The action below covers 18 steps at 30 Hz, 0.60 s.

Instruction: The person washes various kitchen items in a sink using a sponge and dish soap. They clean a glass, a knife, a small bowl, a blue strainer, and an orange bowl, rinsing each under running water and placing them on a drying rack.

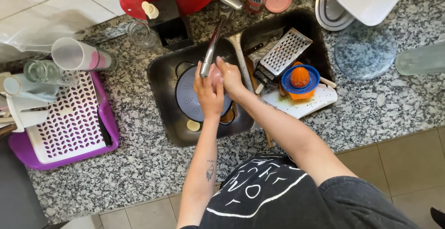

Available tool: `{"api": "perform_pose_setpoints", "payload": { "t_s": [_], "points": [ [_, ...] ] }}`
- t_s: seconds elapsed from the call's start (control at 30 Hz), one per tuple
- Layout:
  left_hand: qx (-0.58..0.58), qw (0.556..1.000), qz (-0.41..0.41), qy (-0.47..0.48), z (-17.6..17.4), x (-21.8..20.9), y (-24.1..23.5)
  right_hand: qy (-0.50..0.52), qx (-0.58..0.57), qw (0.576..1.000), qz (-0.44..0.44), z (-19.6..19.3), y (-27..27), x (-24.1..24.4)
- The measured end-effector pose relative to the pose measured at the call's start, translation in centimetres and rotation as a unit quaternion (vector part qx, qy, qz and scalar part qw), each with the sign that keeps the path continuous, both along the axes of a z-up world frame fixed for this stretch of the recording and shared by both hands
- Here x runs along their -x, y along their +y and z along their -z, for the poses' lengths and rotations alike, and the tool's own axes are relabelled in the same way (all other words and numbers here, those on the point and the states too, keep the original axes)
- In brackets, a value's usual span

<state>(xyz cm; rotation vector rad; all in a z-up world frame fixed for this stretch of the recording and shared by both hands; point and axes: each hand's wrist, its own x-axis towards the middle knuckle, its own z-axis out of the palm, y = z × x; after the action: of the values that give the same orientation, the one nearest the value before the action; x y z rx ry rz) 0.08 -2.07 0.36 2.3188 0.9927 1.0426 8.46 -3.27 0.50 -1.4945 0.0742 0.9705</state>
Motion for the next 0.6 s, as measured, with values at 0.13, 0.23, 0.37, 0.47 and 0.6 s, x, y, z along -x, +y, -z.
{"api": "perform_pose_setpoints", "payload": {
  "t_s": [0.13,0.23,0.37,0.47,0.6],
  "points": [
    [0.381,0.899,-0.085,-0.198,-1.6,0.8,-1.0,0.128,-0.068,0.986,-0.086,0.9,-0.7,0.0],
    [0.569,0.737,-0.107,-0.349,-2.9,0.4,-0.6,0.131,-0.106,0.977,-0.133,0.8,-0.9,-0.1],
    [0.634,0.639,-0.102,-0.424,-0.8,0.5,-0.2,-0.315,-0.07,0.9,-0.293,2.4,-2.3,1.6],
    [0.679,0.551,-0.101,-0.475,1.6,0.7,-0.8,-0.468,-0.004,0.817,-0.336,1.1,-3.0,1.4],
    [0.712,0.466,-0.094,-0.517,3.3,0.7,-0.5,-0.732,0.086,0.592,-0.325,0.4,-3.0,1.1]
  ]
}}
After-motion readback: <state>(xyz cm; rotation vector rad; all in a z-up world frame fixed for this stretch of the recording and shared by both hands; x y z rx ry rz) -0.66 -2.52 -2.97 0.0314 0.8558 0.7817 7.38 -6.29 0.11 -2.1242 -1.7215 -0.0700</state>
